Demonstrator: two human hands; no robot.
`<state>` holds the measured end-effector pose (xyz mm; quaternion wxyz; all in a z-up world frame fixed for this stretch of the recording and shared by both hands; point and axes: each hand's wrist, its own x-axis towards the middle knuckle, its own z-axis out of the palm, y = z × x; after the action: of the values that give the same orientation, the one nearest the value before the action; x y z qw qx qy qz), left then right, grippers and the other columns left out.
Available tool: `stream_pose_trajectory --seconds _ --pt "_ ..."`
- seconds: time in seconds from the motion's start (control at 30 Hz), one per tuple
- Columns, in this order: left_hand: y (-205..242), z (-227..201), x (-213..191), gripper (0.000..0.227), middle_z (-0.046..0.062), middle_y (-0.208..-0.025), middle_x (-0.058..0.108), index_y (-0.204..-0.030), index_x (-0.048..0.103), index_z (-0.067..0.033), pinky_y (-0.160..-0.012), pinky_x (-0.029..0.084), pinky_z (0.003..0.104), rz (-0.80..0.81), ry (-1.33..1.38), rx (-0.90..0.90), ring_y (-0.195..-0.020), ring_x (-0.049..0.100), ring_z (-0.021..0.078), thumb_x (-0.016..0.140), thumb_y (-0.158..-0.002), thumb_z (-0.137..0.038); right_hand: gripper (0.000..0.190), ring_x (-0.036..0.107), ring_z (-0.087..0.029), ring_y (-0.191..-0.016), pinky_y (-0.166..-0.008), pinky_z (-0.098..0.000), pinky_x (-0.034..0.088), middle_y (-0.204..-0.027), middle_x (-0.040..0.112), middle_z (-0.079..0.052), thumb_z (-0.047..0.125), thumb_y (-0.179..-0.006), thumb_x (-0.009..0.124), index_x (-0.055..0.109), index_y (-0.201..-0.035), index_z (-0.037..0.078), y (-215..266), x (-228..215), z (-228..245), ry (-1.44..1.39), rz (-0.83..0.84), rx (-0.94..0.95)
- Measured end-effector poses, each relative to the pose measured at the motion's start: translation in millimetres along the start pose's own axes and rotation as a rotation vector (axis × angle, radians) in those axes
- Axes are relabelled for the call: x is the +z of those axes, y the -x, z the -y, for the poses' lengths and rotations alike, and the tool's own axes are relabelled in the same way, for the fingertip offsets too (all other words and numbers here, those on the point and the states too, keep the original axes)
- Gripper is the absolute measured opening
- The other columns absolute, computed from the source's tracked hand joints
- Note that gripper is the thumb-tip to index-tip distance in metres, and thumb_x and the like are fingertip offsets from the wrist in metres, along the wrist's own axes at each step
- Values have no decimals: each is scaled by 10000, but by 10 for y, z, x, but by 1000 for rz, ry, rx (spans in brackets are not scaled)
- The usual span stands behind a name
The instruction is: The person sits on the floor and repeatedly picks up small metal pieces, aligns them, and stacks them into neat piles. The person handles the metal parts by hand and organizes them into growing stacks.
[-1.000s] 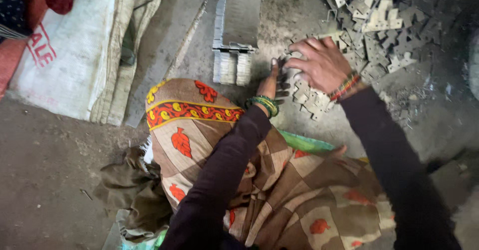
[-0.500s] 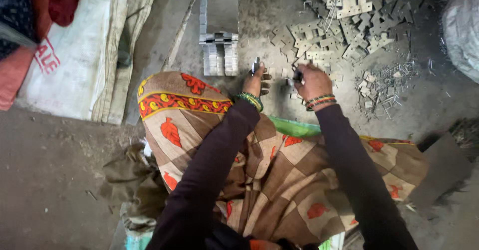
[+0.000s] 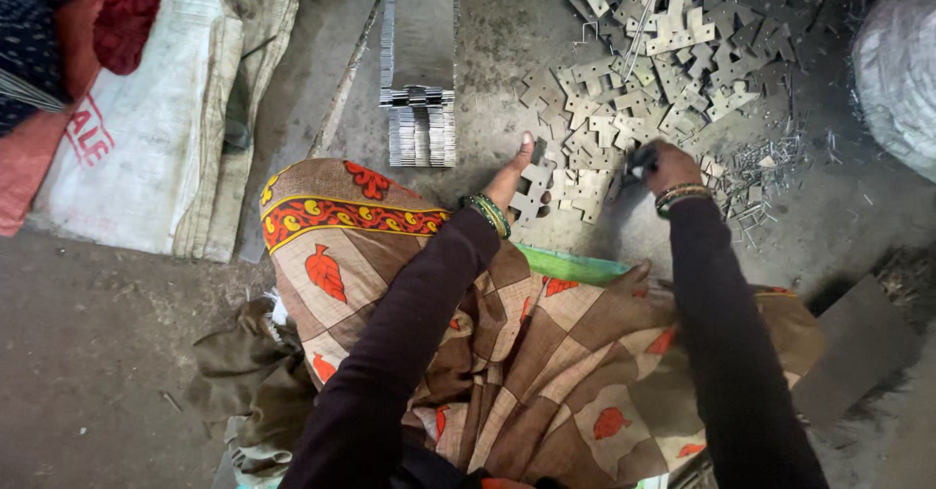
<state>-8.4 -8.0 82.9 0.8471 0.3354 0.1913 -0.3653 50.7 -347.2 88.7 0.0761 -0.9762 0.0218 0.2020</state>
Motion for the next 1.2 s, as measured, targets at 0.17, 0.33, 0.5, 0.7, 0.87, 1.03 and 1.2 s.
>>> stream_pose_trajectory --seconds 0.17,0.33,0.5,0.7,0.87,1.03,1.2 --pt "-188 94 -133 447 59 -957 734 -1204 675 -103 -595 551 388 21 -73 46 -729 673 189 658 -959 -476 647 617 -442 -1146 -938 -508 523 -1236 640 -257 98 -736 786 599 -1356 84 -63 156 38 67 -316 -116" --pt "-330 171 -173 490 91 -830 679 -1178 680 -96 -635 625 438 71 106 -28 -642 667 218 616 -944 -522 578 643 -451 -1067 -922 -501 536 -1192 648 -269 127 -727 833 599 -1243 14 12 -24 150 28 -331 -141" --pt "-222 116 -107 569 75 -872 686 -1153 680 -74 -632 567 398 -84 26 49 -652 652 190 618 -978 -613 386 742 -347 -1006 -943 -453 585 -1173 729 -140 151 -866 796 665 -1228 129 595 -291 620 -209 -191 -50" --pt "58 -155 152 659 63 -897 694 -1131 648 -76 -722 621 419 -24 134 74 -734 711 196 539 -913 -688 571 628 -420 -1111 -898 -473 542 -1334 594 -208 64 -797 777 592 -1337 53 479 -413 1179 -164 -402 -413" --pt "104 -219 266 688 67 -818 634 -1157 655 -77 -692 640 436 79 195 115 -687 662 191 543 -899 -705 620 615 -416 -1115 -927 -506 527 -1224 637 -176 222 -768 817 602 -1330 73 48 -109 684 276 -384 -198" --pt "-25 -88 200 657 52 -916 695 -1160 621 -85 -641 582 375 10 103 170 -710 650 177 595 -906 -691 489 631 -416 -1192 -1052 -510 522 -1248 671 -216 298 -931 741 612 -1348 77 58 199 317 -152 -84 128" --pt "-136 10 83 614 58 -926 720 -1162 621 -91 -631 576 367 -115 116 197 -694 668 180 675 -868 -626 639 608 -507 -1088 -785 -597 521 -1100 638 -284 233 -725 803 553 -1264 -4 -23 381 564 199 -455 57"
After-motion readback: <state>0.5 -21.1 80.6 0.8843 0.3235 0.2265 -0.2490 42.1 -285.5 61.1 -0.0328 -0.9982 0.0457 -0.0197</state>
